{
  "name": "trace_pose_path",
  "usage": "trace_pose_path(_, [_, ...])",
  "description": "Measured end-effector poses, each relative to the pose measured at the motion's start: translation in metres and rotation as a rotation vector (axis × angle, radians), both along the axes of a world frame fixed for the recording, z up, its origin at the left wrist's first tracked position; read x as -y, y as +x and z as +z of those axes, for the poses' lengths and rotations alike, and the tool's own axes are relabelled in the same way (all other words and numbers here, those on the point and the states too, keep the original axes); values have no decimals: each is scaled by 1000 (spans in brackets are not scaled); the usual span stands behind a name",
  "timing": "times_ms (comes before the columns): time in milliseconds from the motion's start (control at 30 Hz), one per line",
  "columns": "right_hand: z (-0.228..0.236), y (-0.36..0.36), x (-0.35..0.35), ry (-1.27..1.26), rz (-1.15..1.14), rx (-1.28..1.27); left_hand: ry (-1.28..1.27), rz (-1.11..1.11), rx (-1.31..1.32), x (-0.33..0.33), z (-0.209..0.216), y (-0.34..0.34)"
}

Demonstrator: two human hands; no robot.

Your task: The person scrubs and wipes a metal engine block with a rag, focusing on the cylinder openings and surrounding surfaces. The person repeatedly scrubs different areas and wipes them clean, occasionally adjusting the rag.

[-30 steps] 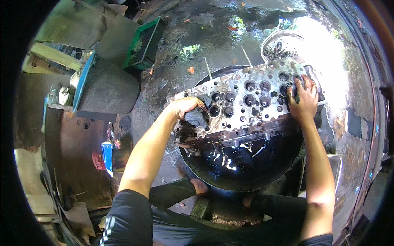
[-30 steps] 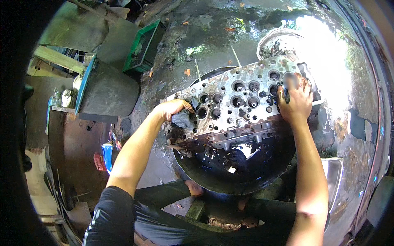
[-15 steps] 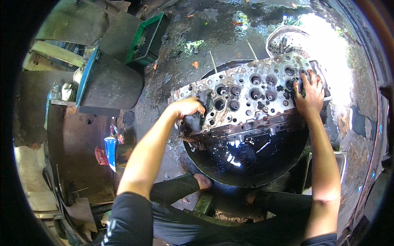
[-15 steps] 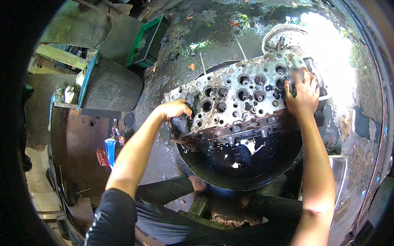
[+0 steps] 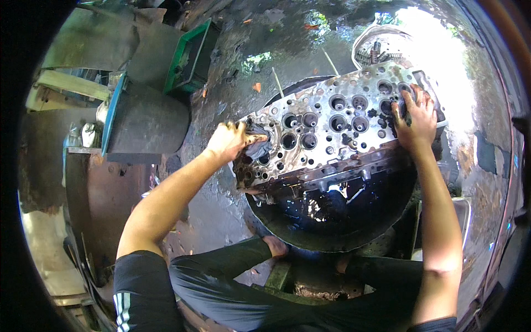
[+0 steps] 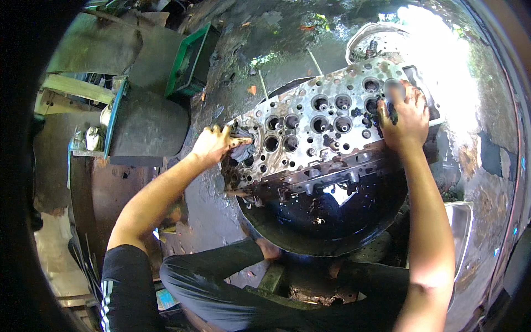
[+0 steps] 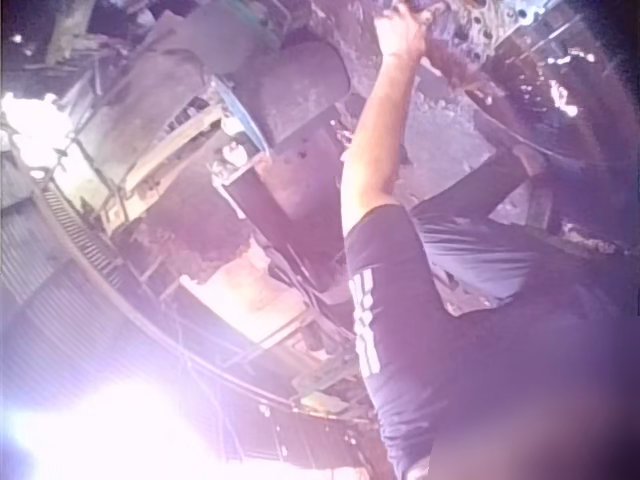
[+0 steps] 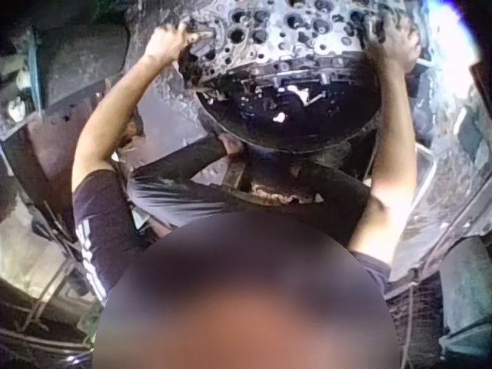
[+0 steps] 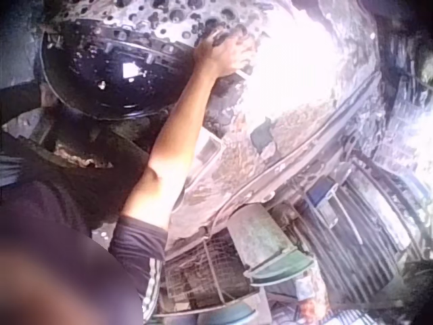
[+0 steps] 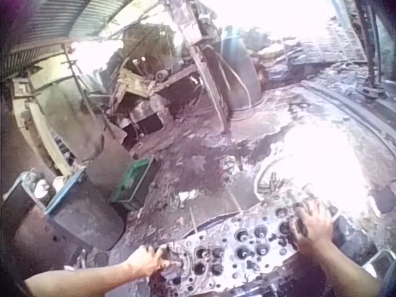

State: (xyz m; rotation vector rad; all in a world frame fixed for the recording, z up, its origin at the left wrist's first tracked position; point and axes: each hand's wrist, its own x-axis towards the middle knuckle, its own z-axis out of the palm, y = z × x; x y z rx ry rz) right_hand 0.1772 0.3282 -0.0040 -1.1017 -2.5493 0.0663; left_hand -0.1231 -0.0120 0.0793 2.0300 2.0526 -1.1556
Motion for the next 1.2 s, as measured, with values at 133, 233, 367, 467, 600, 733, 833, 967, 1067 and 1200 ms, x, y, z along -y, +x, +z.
trace_pose_path(133, [0, -1, 0, 14, 5, -6, 101, 640, 328, -9, -7, 45])
trace_pose_path(233, [0, -1, 0, 3, 1, 8, 208, 979, 575, -35, -21, 46])
trace_pose_path(367, [0, -2, 1, 5, -11, 23, 62, 1753, 1305, -53, -37, 7])
trace_pose_path(467, [2, -2, 2, -11, -31, 33, 211, 1974, 1589, -42, -51, 5])
trace_pose_path(600, [5, -1, 2, -43, -21, 35, 883, 1982, 1951, -15, -55, 38])
trace_pose_path(733, [5, 0, 1, -13, -21, 47, 969, 1983, 1962, 14, -16, 46])
trace_pose_path(833, [4, 0, 1, -37, -14, 36, 689, 1129, 909, 35, 20, 35])
trace_pose_path(967, [4, -1, 1, -32, -28, 46, 777, 887, 710, 39, 17, 50])
trace_pose_path(1067, [4, -1, 1, -36, -29, 58, 342, 660, 422, 41, -1, 81])
trace_pose_path(1200, [3, 0, 0, -41, -28, 60, -59, 728, 227, 40, 4, 89])
